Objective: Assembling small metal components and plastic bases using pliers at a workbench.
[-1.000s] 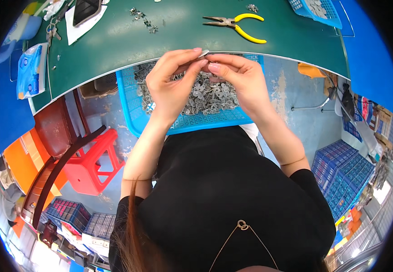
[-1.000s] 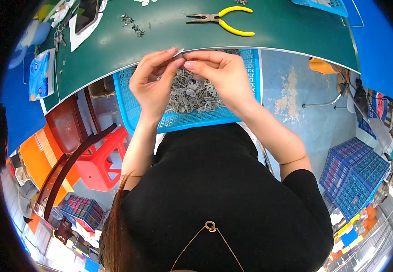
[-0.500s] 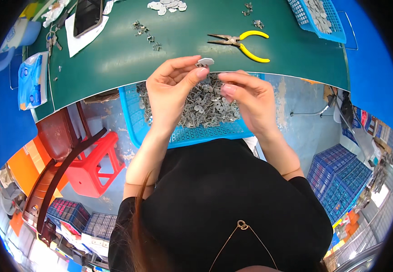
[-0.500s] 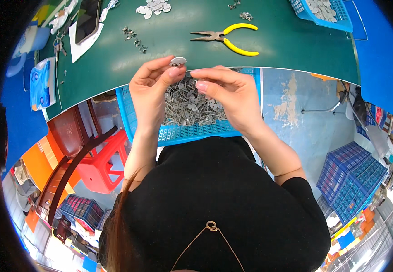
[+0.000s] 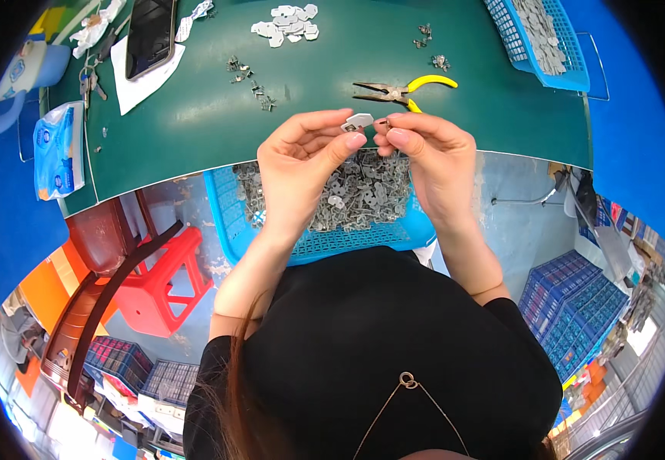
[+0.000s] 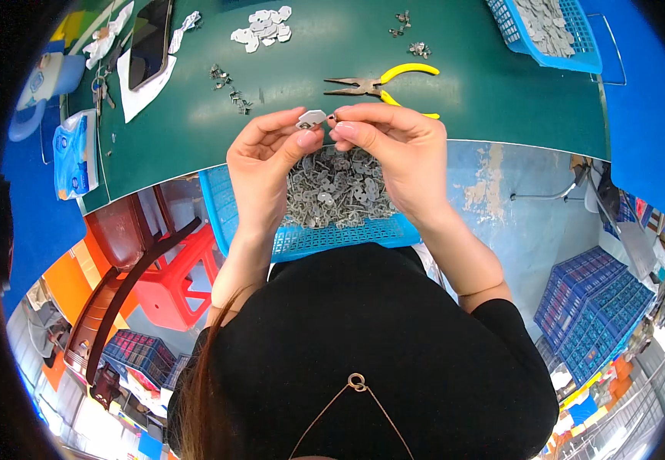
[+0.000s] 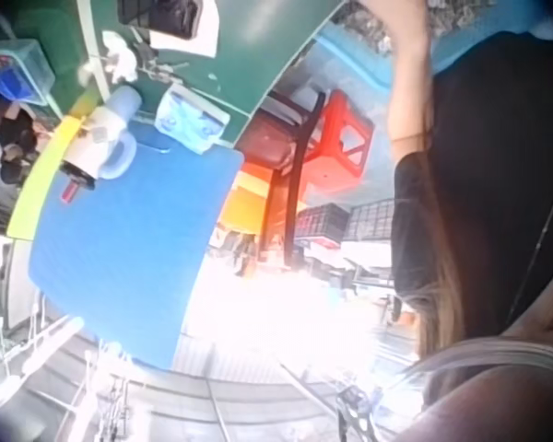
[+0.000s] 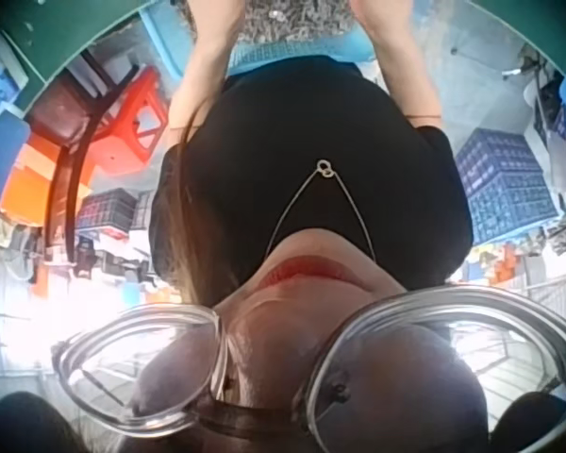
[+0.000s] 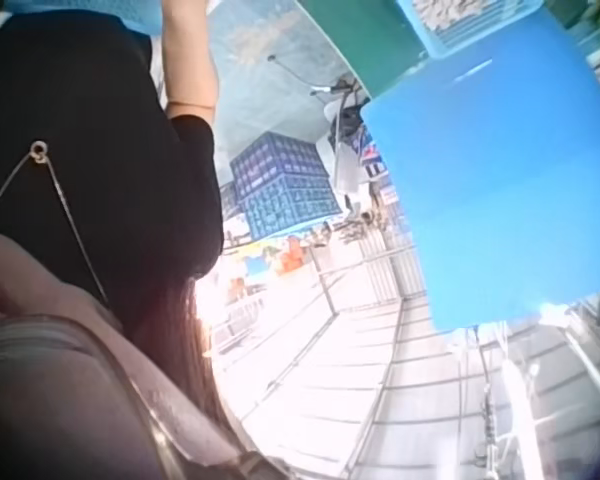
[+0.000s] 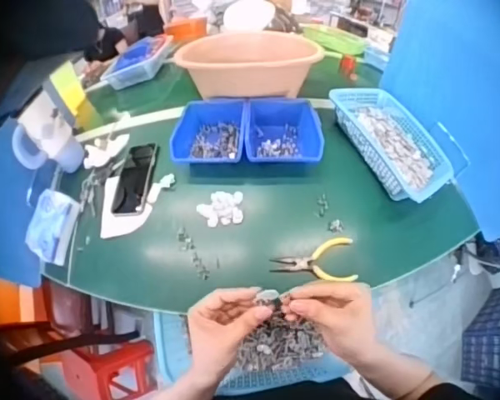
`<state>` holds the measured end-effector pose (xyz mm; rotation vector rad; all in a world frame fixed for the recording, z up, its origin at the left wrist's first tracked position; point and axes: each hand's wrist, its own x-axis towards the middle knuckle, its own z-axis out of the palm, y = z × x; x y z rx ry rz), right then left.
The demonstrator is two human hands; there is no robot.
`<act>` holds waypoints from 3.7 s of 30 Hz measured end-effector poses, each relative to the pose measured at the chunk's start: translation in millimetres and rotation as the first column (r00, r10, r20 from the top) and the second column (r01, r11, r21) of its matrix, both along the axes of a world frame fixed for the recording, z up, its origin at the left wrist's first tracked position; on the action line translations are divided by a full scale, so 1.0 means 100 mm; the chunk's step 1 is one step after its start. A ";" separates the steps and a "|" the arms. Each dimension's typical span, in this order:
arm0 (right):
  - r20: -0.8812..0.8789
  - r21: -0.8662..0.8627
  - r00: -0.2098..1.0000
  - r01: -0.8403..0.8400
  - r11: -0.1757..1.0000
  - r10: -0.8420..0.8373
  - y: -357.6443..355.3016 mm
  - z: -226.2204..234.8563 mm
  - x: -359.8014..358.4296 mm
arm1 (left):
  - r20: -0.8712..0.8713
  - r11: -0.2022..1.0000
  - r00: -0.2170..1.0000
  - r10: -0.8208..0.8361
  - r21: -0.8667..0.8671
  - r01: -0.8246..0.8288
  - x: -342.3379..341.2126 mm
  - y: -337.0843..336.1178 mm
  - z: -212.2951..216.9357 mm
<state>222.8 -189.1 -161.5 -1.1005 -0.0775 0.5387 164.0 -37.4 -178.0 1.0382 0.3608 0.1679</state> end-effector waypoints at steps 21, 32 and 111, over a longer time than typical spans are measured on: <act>0.869 -0.249 0.493 0.363 0.898 0.042 0.04 -0.07 0.08 | -0.041 0.998 0.999 -0.025 0.061 0.028 -0.01 -0.04 0.03; 0.876 -0.318 0.472 0.419 0.850 0.095 0.07 -0.02 0.04 | 0.137 0.982 0.990 -0.018 0.191 -0.009 -0.02 -0.12 0.02; 0.708 -0.677 0.024 0.310 0.668 0.706 -0.42 0.92 0.37 | 0.403 0.977 0.913 0.070 0.156 -0.143 -0.29 0.01 0.05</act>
